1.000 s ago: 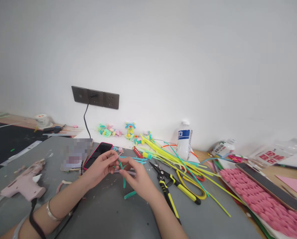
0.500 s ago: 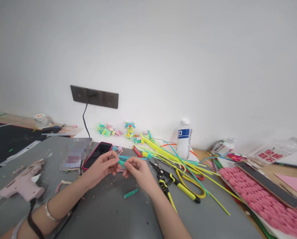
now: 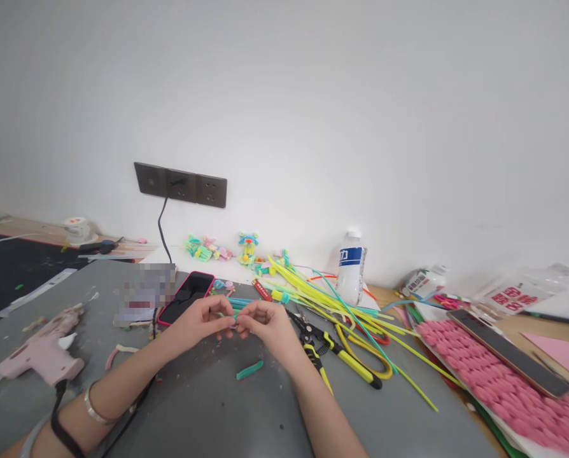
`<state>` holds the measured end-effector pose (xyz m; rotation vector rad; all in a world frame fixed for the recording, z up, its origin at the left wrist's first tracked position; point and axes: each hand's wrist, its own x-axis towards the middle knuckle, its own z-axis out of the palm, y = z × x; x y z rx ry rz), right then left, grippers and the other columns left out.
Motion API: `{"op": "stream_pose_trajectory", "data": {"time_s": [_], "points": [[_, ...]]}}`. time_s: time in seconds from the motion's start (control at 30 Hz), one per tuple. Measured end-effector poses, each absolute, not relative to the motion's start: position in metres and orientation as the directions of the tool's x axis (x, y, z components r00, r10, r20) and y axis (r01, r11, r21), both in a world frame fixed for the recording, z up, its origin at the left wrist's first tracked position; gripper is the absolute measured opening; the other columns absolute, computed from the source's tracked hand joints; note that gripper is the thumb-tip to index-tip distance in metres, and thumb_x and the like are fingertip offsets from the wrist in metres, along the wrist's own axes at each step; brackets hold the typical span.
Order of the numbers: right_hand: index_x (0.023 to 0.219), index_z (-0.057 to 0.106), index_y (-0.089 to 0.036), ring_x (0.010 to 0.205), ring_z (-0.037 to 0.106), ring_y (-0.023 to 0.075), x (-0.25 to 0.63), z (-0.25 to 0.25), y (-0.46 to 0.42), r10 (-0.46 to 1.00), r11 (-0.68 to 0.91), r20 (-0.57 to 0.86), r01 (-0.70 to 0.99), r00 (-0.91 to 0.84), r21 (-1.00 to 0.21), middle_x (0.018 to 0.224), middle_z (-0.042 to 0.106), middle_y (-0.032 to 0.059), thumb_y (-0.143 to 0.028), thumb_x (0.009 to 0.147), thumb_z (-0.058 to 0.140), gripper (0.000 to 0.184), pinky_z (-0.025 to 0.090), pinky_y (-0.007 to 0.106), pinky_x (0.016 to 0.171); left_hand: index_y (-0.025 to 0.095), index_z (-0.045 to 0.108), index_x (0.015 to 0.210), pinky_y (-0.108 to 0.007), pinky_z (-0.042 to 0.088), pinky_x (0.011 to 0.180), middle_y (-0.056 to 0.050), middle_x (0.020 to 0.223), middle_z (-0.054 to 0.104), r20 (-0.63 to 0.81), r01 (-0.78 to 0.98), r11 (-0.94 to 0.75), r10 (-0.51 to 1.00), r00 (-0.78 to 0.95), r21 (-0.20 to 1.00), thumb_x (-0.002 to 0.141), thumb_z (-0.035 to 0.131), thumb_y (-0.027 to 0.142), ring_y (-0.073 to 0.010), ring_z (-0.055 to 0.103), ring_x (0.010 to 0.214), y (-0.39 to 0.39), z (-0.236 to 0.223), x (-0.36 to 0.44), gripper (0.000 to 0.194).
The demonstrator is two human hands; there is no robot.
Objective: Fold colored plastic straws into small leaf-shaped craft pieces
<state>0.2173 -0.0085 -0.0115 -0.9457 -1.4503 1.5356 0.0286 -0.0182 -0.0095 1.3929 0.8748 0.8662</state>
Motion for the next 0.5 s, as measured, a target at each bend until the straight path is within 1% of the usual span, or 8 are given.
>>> {"op": "stream_pose_trajectory", "data": {"time_s": [0.1,0.23,0.27,0.33,0.4,0.5], "points": [[0.073,0.068,-0.015,0.055,0.063,0.0127,0.2163,-0.0112,-0.0097,0.917,-0.027,-0.002,-0.059,-0.399,-0.998,0.065,0.07,0.0016,-0.043,0.069,0.081,0.031,0.053,0.027,0.059,0.016,0.058,0.08,-0.023,0.047,0.057,-0.003,0.073,0.069,0.009,0.016,-0.019,0.884,0.467,1.0,0.081,0.068,0.044,-0.0126,0.062,0.06,-0.0173,-0.0137,0.0286,0.03],[0.078,0.068,-0.015,0.059,0.067,0.014,0.2167,-0.0097,-0.0107,0.924,-0.023,0.004,-0.065,-0.383,-0.998,0.068,0.071,0.0024,-0.042,0.07,0.08,0.03,0.055,0.029,0.064,0.016,0.057,0.077,-0.022,0.047,0.056,-0.002,0.07,0.068,-0.031,-0.012,0.042,0.875,0.484,0.999,0.082,0.068,0.044,-0.0124,0.062,0.061,-0.0173,-0.0122,0.0272,0.03],[0.077,0.067,-0.015,0.059,0.067,0.0141,0.2171,-0.0091,-0.0108,0.921,-0.027,0.004,-0.075,-0.389,-0.997,0.068,0.071,0.002,-0.041,0.07,0.08,0.03,0.055,0.029,0.064,0.016,0.057,0.076,-0.022,0.047,0.056,-0.002,0.071,0.068,-0.057,-0.02,0.077,0.865,0.498,0.997,0.081,0.069,0.044,-0.0122,0.062,0.062,-0.0176,-0.0106,0.0262,0.03],[0.075,0.064,-0.015,0.059,0.067,0.0136,0.2184,-0.0082,-0.0111,0.91,-0.039,0.003,-0.092,-0.416,-0.995,0.066,0.07,0.0016,-0.039,0.071,0.08,0.029,0.055,0.027,0.063,0.016,0.057,0.075,-0.022,0.047,0.057,-0.003,0.079,0.07,-0.128,-0.056,0.189,0.826,0.549,0.98,0.081,0.071,0.042,-0.0115,0.063,0.065,-0.0185,-0.0073,0.0238,0.03],[0.074,0.063,-0.015,0.057,0.067,0.0134,0.2205,-0.008,-0.0115,0.888,-0.064,-0.015,-0.092,-0.459,-0.994,0.064,0.071,0.0019,-0.037,0.072,0.08,0.028,0.053,0.026,0.061,0.016,0.058,0.076,-0.023,0.049,0.06,-0.003,0.085,0.07,-0.208,-0.072,0.319,0.756,0.62,0.945,0.078,0.074,0.041,-0.0115,0.064,0.067,-0.0199,-0.0051,0.0212,0.03],[0.074,0.064,-0.015,0.052,0.064,0.012,0.2241,-0.0084,-0.0126,0.845,-0.118,-0.073,-0.051,-0.529,-0.992,0.061,0.07,0.0017,-0.037,0.071,0.081,0.028,0.05,0.023,0.054,0.016,0.061,0.078,-0.024,0.048,0.057,-0.002,0.079,0.067,-0.289,-0.026,0.421,0.665,0.689,0.907,0.074,0.077,0.042,-0.0118,0.062,0.065,-0.0216,-0.0052,0.0192,0.031]]}}
